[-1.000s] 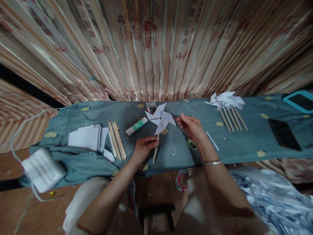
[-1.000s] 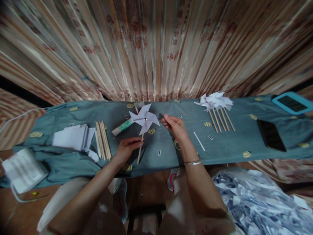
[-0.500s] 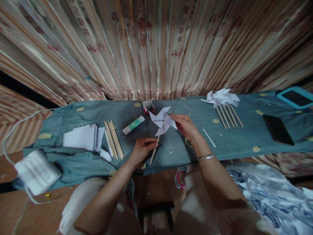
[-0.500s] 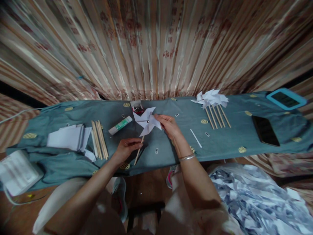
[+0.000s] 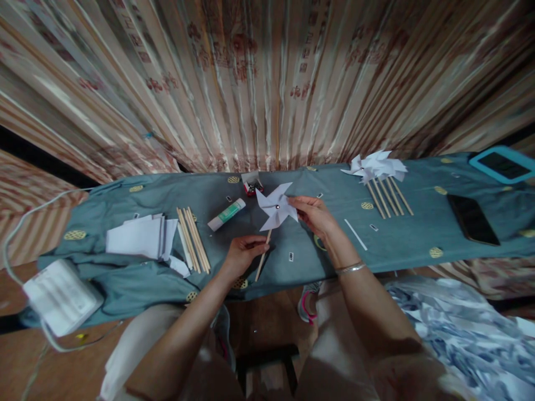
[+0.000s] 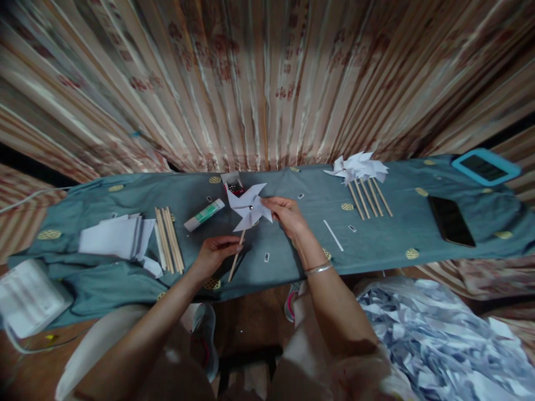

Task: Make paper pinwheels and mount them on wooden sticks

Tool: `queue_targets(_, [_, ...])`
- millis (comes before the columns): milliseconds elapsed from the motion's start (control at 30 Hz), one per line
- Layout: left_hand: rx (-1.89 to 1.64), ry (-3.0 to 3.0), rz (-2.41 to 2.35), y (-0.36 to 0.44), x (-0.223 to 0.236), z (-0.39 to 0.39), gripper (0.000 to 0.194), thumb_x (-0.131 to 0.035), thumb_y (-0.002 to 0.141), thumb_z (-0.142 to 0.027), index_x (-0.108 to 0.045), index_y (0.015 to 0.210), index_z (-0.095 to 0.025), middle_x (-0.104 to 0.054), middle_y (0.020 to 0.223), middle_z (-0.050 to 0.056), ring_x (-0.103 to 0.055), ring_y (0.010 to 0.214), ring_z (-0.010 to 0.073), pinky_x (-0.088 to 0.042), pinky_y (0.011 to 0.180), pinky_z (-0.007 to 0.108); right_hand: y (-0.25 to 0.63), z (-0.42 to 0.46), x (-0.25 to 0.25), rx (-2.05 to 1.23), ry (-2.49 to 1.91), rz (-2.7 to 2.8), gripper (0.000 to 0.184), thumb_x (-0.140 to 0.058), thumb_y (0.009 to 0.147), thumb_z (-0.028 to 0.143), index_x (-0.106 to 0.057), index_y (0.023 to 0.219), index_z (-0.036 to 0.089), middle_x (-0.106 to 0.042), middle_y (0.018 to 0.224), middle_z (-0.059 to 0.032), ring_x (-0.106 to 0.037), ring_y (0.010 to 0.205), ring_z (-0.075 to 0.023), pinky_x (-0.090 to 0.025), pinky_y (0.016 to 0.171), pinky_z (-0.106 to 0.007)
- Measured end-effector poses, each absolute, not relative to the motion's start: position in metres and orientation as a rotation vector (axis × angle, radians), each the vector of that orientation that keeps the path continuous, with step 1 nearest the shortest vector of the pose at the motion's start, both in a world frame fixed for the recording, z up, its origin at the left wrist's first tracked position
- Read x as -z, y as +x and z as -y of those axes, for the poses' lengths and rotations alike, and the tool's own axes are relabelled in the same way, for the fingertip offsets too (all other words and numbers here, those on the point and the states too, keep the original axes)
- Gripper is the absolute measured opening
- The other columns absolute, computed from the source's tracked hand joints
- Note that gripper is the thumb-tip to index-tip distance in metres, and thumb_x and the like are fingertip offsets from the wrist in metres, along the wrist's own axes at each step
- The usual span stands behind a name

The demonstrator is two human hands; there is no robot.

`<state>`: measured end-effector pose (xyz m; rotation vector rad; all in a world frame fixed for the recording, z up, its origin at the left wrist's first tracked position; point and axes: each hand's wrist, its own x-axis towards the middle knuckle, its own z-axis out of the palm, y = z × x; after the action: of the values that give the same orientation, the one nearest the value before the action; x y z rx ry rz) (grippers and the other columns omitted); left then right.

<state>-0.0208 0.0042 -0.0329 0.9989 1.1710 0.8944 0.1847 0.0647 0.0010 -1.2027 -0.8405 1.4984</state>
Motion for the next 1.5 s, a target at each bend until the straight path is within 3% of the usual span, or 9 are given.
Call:
queue_targets(400, [-0.902,1.003,-1.164,-0.022,0.035,-0.004,0.029,-0.086,0.053,-0.035,-0.08,0.076,-0.017,-0.075,0.073,0.004,-0.063,0.066,0.016,-0.049,0.066,0.027,0.184,-0.066,0.007,-1.441,-1.228,0.83,0.034,-0.092,0.046,0.046,-0.075,0.063,0.022,-0.071,0.059,0.0013,-0.056,0.053,-0.0111,-0.044,0.054,-0.025])
queue_targets(900, [-0.947,0.959,-1.184,-0.02,0.033,-0.004,0.033,-0.088,0.049,-0.038,-0.08,0.074,-0.018,-0.078,0.077,0.004,-0.067,0.069,0.0172,-0.053,0.07,0.028,0.182,-0.065,0.001,-1.435,-1.192,0.817,0.034,-0.09,0.046,0.045,-0.072,0.061,0.02,-0.062,0.053,0.004,-0.048,0.048,-0.0072,-0.039,0.049,-0.022])
queue_targets(1500, [-1.036,0.902,-1.199,-0.02,0.034,-0.005,0.028,-0.087,0.051,-0.032,-0.08,0.076,-0.019,-0.077,0.077,0.003,-0.067,0.072,0.0171,-0.053,0.076,0.029,0.174,-0.061,0.002,-1.545,-1.229,0.822,0.036,-0.092,0.045,0.042,-0.071,0.062,0.019,-0.065,0.056,0.0026,-0.054,0.052,-0.0075,-0.04,0.05,-0.021])
